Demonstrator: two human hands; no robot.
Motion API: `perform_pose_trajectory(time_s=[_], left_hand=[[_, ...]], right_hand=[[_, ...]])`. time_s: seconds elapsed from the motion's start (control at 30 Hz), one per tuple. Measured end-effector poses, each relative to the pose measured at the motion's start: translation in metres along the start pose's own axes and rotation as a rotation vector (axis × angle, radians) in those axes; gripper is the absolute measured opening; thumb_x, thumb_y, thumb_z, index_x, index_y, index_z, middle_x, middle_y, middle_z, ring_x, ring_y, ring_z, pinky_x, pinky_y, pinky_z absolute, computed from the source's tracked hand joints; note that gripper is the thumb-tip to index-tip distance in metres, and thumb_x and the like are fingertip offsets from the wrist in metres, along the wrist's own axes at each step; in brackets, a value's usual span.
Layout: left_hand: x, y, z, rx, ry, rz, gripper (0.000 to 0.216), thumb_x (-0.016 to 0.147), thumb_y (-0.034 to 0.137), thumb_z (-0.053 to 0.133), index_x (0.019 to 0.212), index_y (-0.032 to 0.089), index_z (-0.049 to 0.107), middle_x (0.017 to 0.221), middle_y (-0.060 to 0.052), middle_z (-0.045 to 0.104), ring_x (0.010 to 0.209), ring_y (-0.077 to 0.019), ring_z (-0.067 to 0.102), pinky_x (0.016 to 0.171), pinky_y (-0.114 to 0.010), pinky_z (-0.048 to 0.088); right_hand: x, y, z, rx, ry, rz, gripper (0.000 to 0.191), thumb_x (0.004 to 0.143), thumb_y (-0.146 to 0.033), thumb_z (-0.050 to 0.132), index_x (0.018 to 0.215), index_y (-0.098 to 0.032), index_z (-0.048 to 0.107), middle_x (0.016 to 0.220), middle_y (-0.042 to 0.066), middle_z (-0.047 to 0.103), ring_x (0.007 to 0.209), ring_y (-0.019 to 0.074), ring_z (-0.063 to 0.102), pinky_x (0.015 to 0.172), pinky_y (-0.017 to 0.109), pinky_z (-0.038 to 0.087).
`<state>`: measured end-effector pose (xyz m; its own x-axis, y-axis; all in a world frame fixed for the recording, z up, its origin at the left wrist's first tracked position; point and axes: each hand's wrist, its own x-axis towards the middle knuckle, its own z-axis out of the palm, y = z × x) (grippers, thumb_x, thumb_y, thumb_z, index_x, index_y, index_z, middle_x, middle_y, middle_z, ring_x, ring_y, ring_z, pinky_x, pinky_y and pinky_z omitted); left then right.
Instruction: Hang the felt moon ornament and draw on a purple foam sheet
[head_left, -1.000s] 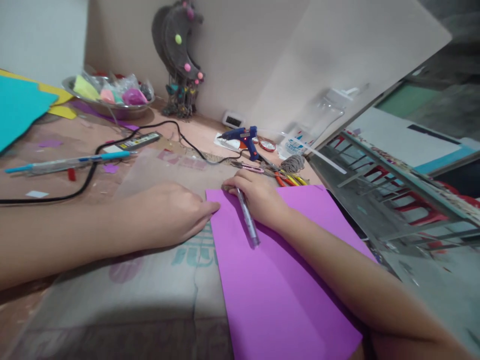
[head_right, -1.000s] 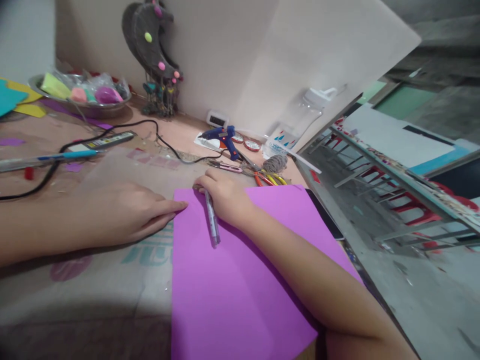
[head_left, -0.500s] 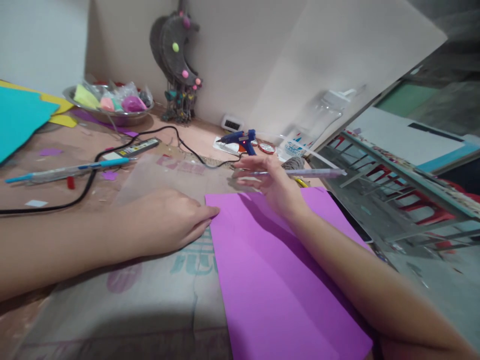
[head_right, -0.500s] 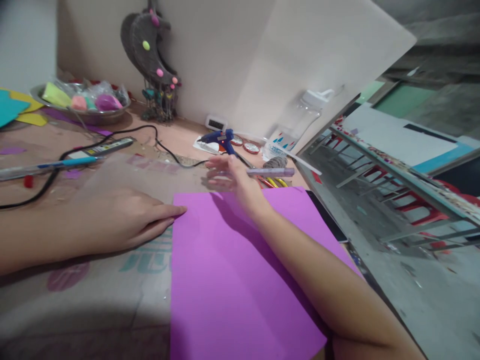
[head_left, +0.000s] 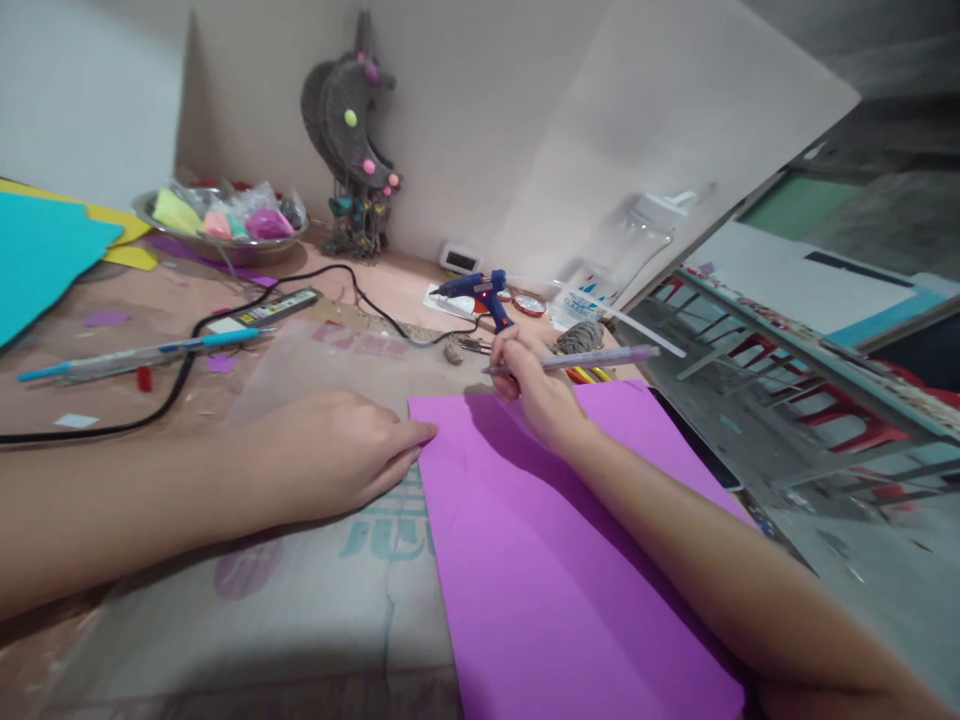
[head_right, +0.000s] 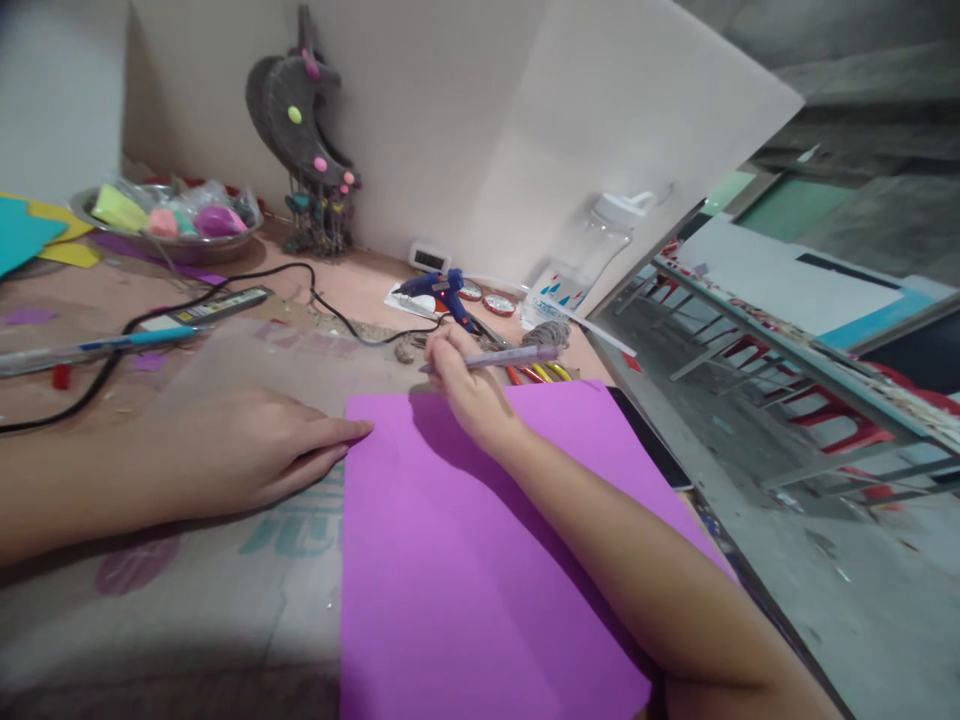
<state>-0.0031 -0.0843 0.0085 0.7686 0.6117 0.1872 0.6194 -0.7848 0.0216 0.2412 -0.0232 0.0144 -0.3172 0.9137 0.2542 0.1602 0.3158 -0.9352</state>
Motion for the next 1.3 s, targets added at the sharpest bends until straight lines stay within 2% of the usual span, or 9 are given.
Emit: perform_pose_trajectory(time_s=[0.07, 0.2, 0.4, 0.63, 0.83, 0.93, 1.03, 1.17, 1.3], left_hand=[[0.000, 0.000, 0.001, 0.000, 0.003, -0.005, 0.035, 0.102, 0.029, 0.044, 0.118, 0.023, 0.074, 0.072, -0.005, 0.077, 0.062, -0.0228, 0.072, 0.054, -0.031, 0.043], [0.001, 0.001, 0.001, -0.008, 0.015, 0.000, 0.031, 0.101, 0.028, 0.046, 0.115, 0.023, 0.074, 0.071, -0.004, 0.076, 0.060, -0.0217, 0.070, 0.054, -0.031, 0.042], [0.000, 0.000, 0.000, 0.040, 0.046, 0.037, 0.027, 0.100, 0.026, 0.049, 0.110, 0.020, 0.074, 0.065, -0.003, 0.072, 0.054, -0.0210, 0.066, 0.051, -0.030, 0.038], [-0.002, 0.002, 0.002, 0.058, 0.099, 0.073, 0.023, 0.099, 0.024, 0.050, 0.104, 0.017, 0.072, 0.059, -0.003, 0.068, 0.049, -0.0204, 0.061, 0.048, -0.031, 0.034], [-0.002, 0.005, 0.003, 0.088, 0.037, 0.063, 0.029, 0.102, 0.022, 0.045, 0.111, 0.015, 0.072, 0.065, -0.005, 0.071, 0.053, -0.0207, 0.062, 0.052, -0.032, 0.038], [-0.003, 0.003, 0.005, 0.105, 0.056, 0.069, 0.030, 0.102, 0.024, 0.044, 0.112, 0.016, 0.071, 0.065, -0.004, 0.071, 0.053, -0.0203, 0.063, 0.051, -0.032, 0.037], [-0.003, 0.002, 0.006, 0.111, 0.085, 0.085, 0.029, 0.102, 0.025, 0.045, 0.110, 0.017, 0.071, 0.064, -0.003, 0.071, 0.053, -0.0202, 0.065, 0.049, -0.032, 0.036], [-0.002, 0.004, 0.001, 0.099, 0.036, 0.048, 0.029, 0.102, 0.024, 0.046, 0.111, 0.016, 0.072, 0.066, -0.005, 0.072, 0.055, -0.0199, 0.065, 0.052, -0.030, 0.040], [-0.001, 0.004, -0.001, 0.082, 0.030, 0.062, 0.029, 0.101, 0.024, 0.046, 0.107, 0.017, 0.073, 0.064, -0.005, 0.071, 0.055, -0.0207, 0.066, 0.050, -0.030, 0.040]], right_hand=[[0.000, 0.000, 0.004, -0.097, -0.038, 0.012, 0.020, 0.093, -0.040, 0.060, 0.086, -0.024, 0.049, 0.059, -0.009, 0.043, 0.047, 0.0089, 0.039, 0.050, 0.023, 0.033], [0.001, 0.001, 0.014, -0.197, -0.103, 0.023, 0.026, 0.083, -0.037, 0.066, 0.080, -0.024, 0.044, 0.061, -0.008, 0.051, 0.050, 0.0089, 0.044, 0.050, 0.024, 0.034], [0.003, 0.006, 0.017, -0.287, -0.039, -0.024, 0.030, 0.082, -0.036, 0.065, 0.068, -0.025, 0.040, 0.055, -0.008, 0.043, 0.048, 0.0076, 0.037, 0.047, 0.023, 0.027], [0.000, 0.005, 0.020, -0.234, -0.095, 0.083, 0.032, 0.085, -0.042, 0.065, 0.074, -0.026, 0.040, 0.050, -0.008, 0.052, 0.042, 0.0093, 0.042, 0.044, 0.023, 0.029], [-0.001, 0.004, 0.020, -0.303, -0.084, 0.032, 0.032, 0.085, -0.041, 0.065, 0.071, -0.025, 0.041, 0.052, -0.007, 0.050, 0.045, 0.0091, 0.043, 0.047, 0.023, 0.030], [0.000, 0.003, 0.020, -0.329, -0.062, 0.007, 0.031, 0.084, -0.038, 0.064, 0.070, -0.025, 0.040, 0.053, -0.008, 0.047, 0.047, 0.0087, 0.040, 0.048, 0.024, 0.028], [0.001, 0.004, 0.020, -0.314, -0.048, 0.007, 0.030, 0.084, -0.038, 0.063, 0.070, -0.025, 0.040, 0.053, -0.008, 0.045, 0.047, 0.0087, 0.038, 0.048, 0.024, 0.026], [0.000, 0.003, 0.022, -0.257, -0.064, 0.018, 0.032, 0.085, -0.039, 0.066, 0.072, -0.025, 0.041, 0.054, -0.008, 0.046, 0.047, 0.0088, 0.039, 0.048, 0.024, 0.028], [0.000, -0.005, 0.014, -0.282, -0.010, -0.050, 0.024, 0.091, -0.043, 0.064, 0.081, -0.023, 0.055, 0.063, -0.004, 0.057, 0.054, 0.0117, 0.049, 0.054, 0.027, 0.038]])
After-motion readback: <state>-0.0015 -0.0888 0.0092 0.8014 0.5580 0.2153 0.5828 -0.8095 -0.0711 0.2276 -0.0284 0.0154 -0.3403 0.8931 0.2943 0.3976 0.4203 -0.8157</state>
